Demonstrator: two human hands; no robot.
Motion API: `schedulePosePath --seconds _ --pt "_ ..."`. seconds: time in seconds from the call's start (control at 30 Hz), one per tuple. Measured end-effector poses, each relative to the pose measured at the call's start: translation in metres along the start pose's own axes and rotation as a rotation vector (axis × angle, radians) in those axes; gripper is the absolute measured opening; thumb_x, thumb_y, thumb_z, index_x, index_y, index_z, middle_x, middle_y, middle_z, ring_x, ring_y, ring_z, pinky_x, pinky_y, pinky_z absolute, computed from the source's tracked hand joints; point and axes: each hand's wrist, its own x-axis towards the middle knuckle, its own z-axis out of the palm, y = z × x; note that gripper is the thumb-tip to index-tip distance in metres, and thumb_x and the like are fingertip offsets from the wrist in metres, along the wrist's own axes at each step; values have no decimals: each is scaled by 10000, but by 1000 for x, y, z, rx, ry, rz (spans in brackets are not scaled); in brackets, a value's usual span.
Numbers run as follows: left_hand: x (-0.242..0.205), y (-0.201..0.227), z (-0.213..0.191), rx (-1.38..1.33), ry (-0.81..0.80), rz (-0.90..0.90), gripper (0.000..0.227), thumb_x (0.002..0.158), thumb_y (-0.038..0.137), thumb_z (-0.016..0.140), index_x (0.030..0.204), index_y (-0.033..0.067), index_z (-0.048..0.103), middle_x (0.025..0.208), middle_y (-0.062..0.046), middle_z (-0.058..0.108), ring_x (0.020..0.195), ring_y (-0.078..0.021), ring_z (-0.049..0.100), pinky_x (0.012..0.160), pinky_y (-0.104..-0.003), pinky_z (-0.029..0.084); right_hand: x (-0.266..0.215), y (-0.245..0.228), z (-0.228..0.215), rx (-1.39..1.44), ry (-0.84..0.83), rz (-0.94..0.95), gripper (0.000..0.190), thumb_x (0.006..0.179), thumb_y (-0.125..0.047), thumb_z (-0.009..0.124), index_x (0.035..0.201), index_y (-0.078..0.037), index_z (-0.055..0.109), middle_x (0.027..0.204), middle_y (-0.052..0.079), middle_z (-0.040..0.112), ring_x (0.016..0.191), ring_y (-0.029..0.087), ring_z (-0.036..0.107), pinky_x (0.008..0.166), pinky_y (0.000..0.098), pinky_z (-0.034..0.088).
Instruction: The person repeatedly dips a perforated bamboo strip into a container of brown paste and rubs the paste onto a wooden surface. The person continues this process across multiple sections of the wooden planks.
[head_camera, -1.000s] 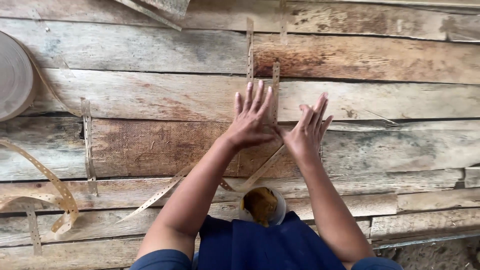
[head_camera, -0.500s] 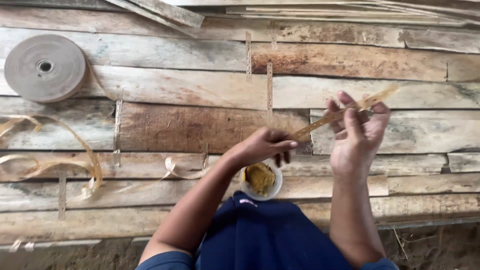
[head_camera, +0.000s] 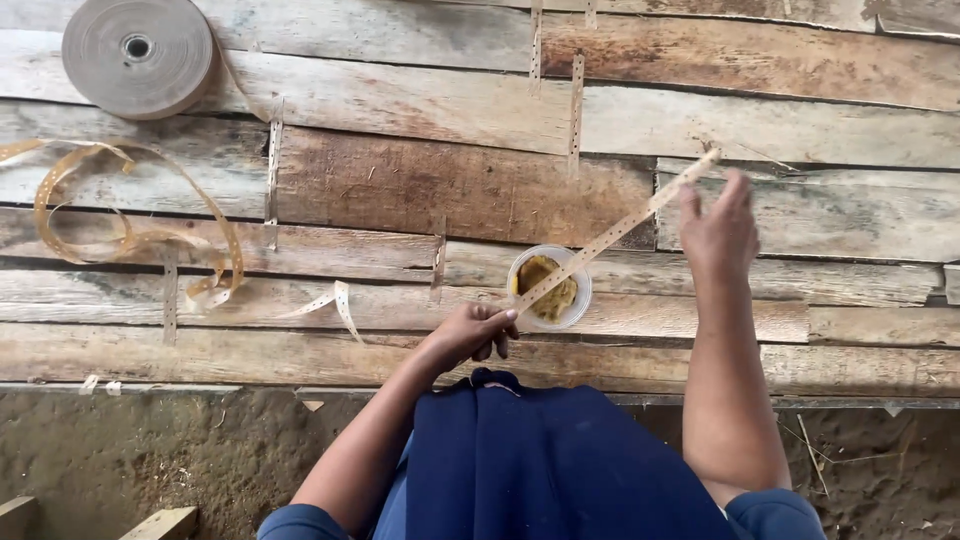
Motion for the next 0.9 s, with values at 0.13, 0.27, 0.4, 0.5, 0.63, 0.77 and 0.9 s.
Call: schedulePosePath --seconds 0.13,0.27,0.4,0.5,0.63,0.77,0.9 --pt "18 -10 12 -53 83 11 354 997 319 627 874 6 739 581 -181 678 322 -151 511 288 -251 364 -49 -30 -15 -5 354 -303 297 1050 -189 576 1323 -88 521 1196 176 610 1024 376 696 787 498 623" --pt "20 -3 25 -50 166 -1 318 921 279 645 782 10 745 550 -170 670 319 -139 507 303 -239 375 -150 -77 -6 104 -425 -690 671 841 -162 645 1479 -150 438 1466 151 478 1336 393 422 1087 626 328" --pt "24 5 31 -64 212 -19 292 873 259 656 737 16 743 506 -158 641 292 -127 476 286 -234 345 -166 -70 43 -285 -615 -836 771 900 -200 586 1612 -163 291 1685 61 282 1570 250 165 1243 639 68" --pt "28 2 30 -52 234 -48 282 858 240 653 734 1 735 504 -165 636 306 -131 479 290 -235 335 -170 -52 66 -250 -392 -980 821 775 -115 606 1570 -136 402 1627 85 409 1530 260 307 1215 675 173" --pt "3 32 36 -113 271 25 288 850 246 662 727 -8 720 490 -156 605 323 -127 453 264 -221 288 -161 -66 58 -313 -571 -919 801 858 -158 642 1594 -123 330 1671 80 318 1545 233 258 1235 668 103" --pt "-63 92 52 -203 285 258 327 900 233 637 694 -15 694 449 -187 574 291 -152 423 273 -223 277 -166 -72 48 -390 -650 -925 757 932 -220 530 1623 -116 237 1698 80 244 1564 233 201 1243 660 75" --pt "-125 154 67 -260 282 563 370 967 193 580 707 -52 678 451 -246 581 250 -194 415 285 -237 287 -159 -88 26 -430 -715 -881 702 950 -197 433 1619 -130 232 1694 79 247 1566 219 188 1248 638 29"
